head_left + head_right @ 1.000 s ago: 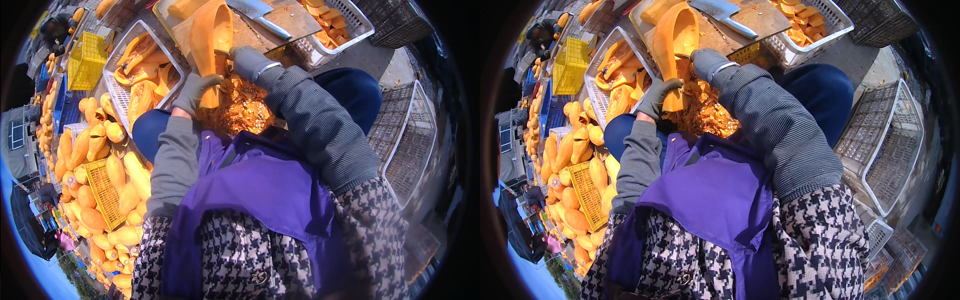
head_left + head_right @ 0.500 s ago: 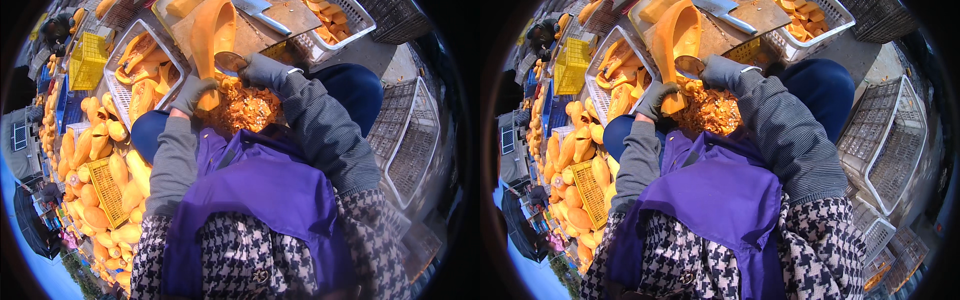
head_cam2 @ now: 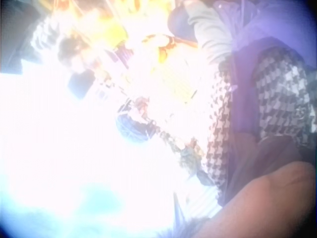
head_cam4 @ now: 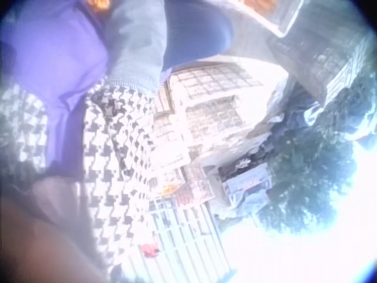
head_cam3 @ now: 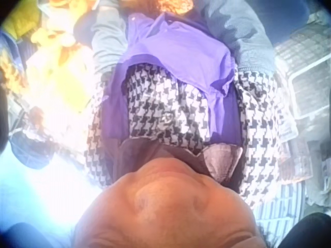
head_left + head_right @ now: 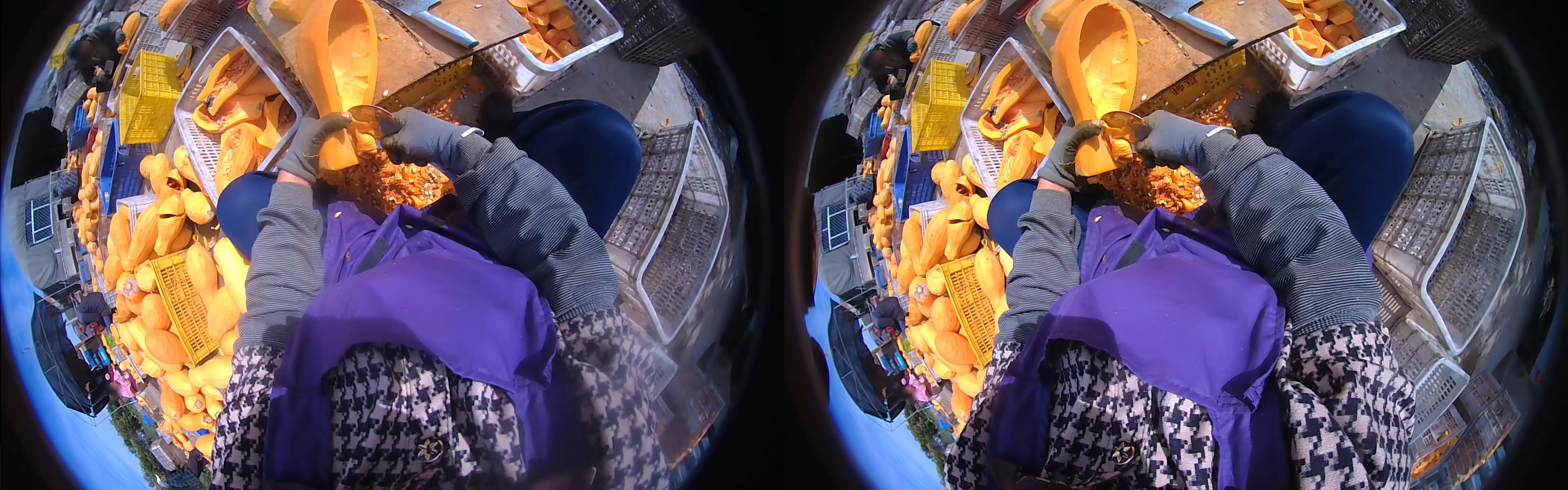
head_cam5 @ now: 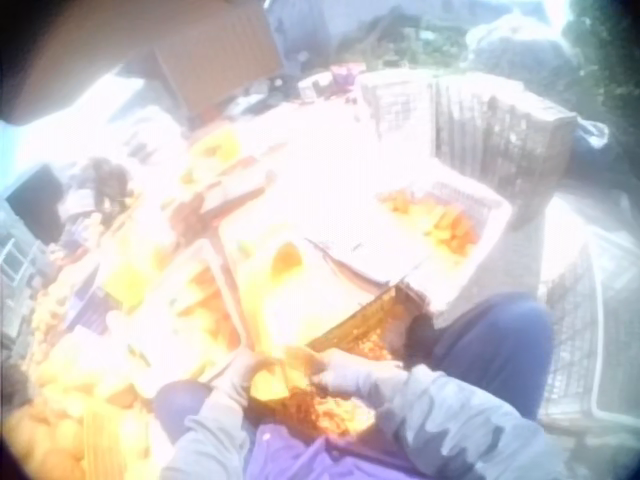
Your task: The person scoops seeds and pulp from halved papayas using a spoon, then cuts the fruit into smaller pieces with a knife on a wooden board. The cut pieces are placed into a white basket.
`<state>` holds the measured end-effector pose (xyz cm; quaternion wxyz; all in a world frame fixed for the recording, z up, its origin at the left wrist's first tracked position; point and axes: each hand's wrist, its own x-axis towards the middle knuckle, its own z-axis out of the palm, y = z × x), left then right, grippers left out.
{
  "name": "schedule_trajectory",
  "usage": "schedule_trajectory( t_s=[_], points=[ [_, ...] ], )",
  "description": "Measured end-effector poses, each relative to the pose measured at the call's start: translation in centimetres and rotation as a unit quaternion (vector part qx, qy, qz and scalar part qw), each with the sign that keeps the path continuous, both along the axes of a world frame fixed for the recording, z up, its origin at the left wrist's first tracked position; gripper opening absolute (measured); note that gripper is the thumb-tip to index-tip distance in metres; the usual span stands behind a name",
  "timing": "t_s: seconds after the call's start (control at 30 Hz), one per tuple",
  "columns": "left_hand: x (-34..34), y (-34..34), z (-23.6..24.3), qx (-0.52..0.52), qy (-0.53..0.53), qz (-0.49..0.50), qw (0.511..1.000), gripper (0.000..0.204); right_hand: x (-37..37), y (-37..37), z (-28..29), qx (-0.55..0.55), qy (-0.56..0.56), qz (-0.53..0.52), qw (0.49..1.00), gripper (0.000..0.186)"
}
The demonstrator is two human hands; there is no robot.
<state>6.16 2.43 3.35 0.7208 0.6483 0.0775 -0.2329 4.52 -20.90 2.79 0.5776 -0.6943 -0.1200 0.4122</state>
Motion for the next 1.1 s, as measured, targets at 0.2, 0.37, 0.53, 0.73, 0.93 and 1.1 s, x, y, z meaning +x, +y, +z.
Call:
schedule_trajectory(
  t_s=[0.2,0.37,0.53,0.73,0.93,1.1],
  points=[
    [0.0,-0.3,-0.1,-0.184,0.088,0.096,0.974,0.039,2.2,-0.5,1.1,-0.199,-0.331,-0.038,0.922,0.015],
    [0.1,-1.0,0.3,-0.127,0.065,0.092,0.985,0.047,-0.3,1.7,2.5,-0.293,-0.41,0.023,0.863,0.016],
    [0.2,-1.2,0.1,-0.169,0.087,0.086,0.978,0.049,-3.9,-0.4,4.1,-0.331,-0.367,0.207,0.845,0.016],
    [0.4,-0.8,-0.2,-0.214,0.104,0.069,0.969,0.051,-1.1,0.8,4.9,-0.313,-0.488,-0.072,0.812,0.017],
    [0.8,-0.3,0.2,-0.381,0.066,-0.007,0.922,0.076,-4.2,-2.2,7.1,-0.339,-0.415,0.061,0.842,0.02],
    [1.0,-1.0,-0.4,-0.411,0.045,0.046,0.909,0.081,0.6,-6.7,12.5,-0.237,-0.523,-0.138,0.807,0.026]
  ],
)
